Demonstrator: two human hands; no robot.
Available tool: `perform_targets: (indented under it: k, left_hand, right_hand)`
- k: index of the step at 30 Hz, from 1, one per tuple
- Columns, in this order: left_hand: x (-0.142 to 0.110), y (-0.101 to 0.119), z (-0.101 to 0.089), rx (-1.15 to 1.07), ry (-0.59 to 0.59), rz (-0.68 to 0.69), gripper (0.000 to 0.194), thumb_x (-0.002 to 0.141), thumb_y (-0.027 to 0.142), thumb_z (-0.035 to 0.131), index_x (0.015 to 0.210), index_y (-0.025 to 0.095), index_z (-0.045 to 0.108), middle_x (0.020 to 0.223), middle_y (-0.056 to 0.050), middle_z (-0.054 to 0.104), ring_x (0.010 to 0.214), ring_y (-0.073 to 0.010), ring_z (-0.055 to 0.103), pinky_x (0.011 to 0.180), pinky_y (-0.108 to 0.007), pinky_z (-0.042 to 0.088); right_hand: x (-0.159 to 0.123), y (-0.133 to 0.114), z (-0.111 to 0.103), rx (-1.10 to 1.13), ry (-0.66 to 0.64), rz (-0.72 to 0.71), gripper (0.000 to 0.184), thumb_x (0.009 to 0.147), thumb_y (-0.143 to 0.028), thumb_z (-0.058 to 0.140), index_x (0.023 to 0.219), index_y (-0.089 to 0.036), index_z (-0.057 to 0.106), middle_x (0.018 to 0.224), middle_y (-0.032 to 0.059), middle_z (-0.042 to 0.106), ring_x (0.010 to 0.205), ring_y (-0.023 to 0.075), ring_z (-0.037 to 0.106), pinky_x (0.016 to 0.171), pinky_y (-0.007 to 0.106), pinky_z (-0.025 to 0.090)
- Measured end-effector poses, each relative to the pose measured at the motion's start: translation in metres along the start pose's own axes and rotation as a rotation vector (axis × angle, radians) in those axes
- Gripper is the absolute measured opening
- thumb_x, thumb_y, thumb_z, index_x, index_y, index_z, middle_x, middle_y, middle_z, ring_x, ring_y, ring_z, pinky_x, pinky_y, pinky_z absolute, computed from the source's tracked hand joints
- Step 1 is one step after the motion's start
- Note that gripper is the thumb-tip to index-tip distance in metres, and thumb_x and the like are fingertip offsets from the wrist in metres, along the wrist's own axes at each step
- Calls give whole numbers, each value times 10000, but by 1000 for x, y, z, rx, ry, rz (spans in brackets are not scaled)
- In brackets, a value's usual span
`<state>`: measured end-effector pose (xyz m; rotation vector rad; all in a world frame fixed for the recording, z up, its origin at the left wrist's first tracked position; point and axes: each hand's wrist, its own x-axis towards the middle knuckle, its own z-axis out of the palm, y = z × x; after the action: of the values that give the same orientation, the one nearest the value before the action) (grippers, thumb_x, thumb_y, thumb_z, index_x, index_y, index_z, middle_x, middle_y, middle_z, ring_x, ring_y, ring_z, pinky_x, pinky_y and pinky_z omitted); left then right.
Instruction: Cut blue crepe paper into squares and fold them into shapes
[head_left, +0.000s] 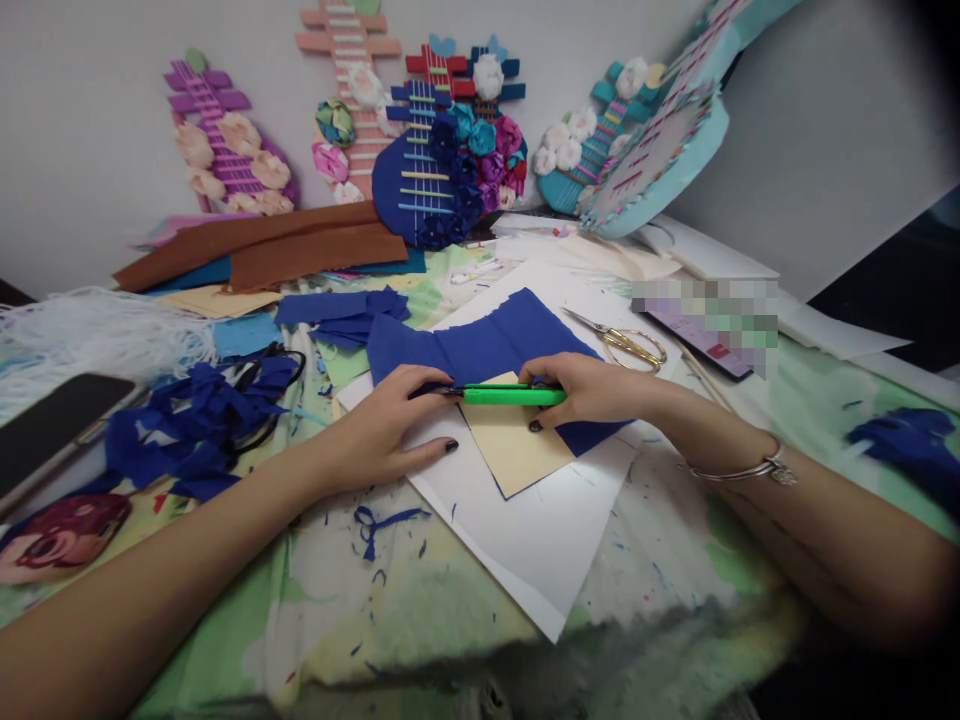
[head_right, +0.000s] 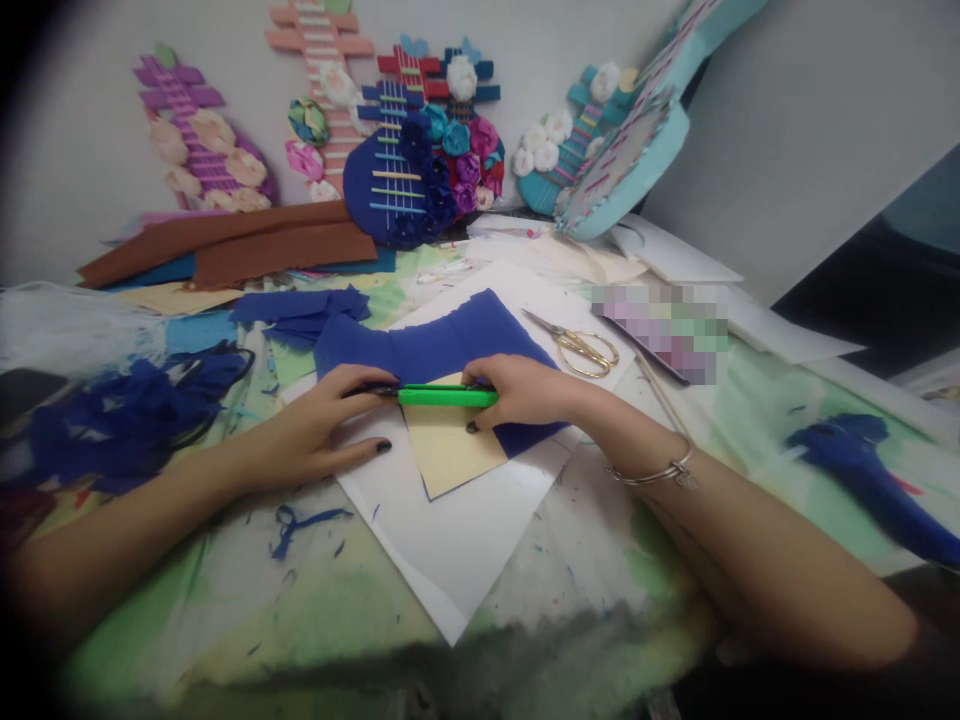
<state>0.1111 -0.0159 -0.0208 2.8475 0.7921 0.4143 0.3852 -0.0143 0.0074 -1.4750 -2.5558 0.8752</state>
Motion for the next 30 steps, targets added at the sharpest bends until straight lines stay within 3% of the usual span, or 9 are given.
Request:
perform_targets:
  k: [30]
  left_hand:
    - [-1, -1, 0, 7, 9, 13, 414, 875, 363, 522, 1197, 104, 551, 1281, -171, 454, 1191, -292, 420, 1022, -445, 369]
  right_hand:
    - [1, 2, 0, -28, 10, -18, 286, 692, -339, 679, 910, -207, 551, 761, -9, 535, 665, 140, 462, 574, 263, 307]
